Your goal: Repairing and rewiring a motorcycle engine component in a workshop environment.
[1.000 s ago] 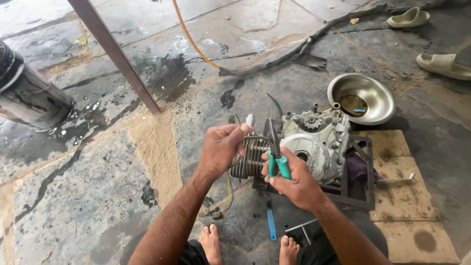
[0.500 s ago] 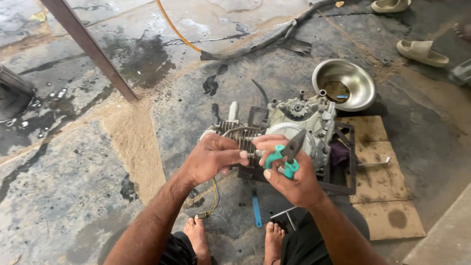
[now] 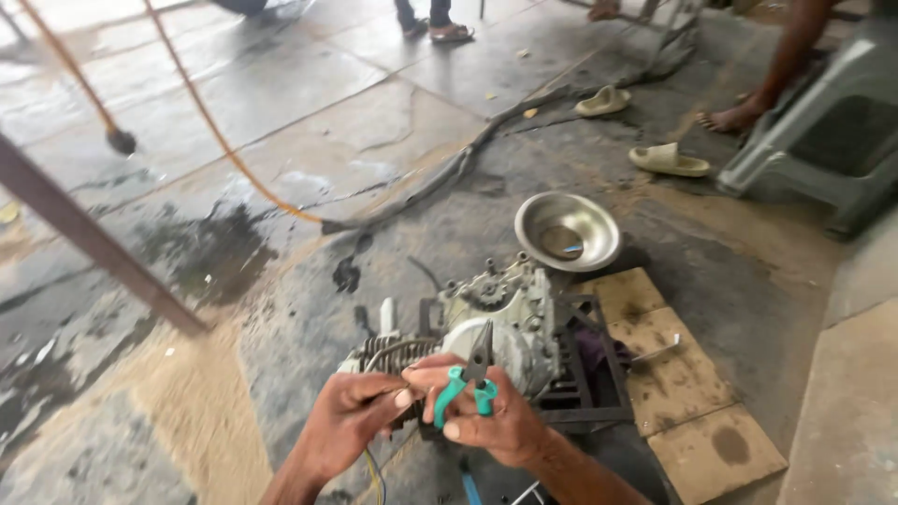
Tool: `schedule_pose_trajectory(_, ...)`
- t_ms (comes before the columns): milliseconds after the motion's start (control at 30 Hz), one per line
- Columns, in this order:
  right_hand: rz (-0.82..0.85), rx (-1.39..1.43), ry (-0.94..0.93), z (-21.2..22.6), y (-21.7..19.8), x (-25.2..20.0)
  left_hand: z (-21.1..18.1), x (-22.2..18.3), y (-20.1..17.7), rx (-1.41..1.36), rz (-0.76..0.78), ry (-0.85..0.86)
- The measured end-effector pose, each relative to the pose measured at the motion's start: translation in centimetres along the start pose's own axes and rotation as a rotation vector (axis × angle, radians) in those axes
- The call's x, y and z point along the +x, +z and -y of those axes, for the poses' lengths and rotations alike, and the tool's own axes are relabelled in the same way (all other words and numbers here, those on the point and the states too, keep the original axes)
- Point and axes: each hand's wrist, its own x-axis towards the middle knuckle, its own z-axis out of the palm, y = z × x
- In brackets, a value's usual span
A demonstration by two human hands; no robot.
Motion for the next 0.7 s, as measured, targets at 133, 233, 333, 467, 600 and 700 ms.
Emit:
schedule_pose_trajectory(133, -0.023, 0.038, -0.007, 0.3, 0.7, -0.3, 0.9, 0.1, 0.1, -0.003, -0.067, 0.009)
schedule_pose_trajectory(233, -0.034, -0.040, -0.025, 0.7, 1.0, -0.2, 0.3, -0.1, 0.9, 0.049, -0.098, 0.098)
schedule_pose_trajectory(333, -0.063, -0.093, -0.048, 0.5, 0.6, 0.1, -1.0, -0.3, 1.3, 0.254, -0.182, 0.172)
schedule_pose_trajectory(467, -0.158, -0.299, 0.041, 0.8, 0.0, 0.3, -1.9, -0.3, 1.7, 0.413, -0.292, 0.426)
schedule_pose_trajectory(600, -0.037, -0.726, -0.116, 1.1, 1.3, 0.5, -2.2, -0.9, 2.3, 0.149, -0.288, 0.153)
schedule_pose_trajectory(700, -0.008, -0.789, -0.088, 1.1, 1.8, 0.7, -2.1, -0.7, 2.4, -0.056, -0.180, 0.045)
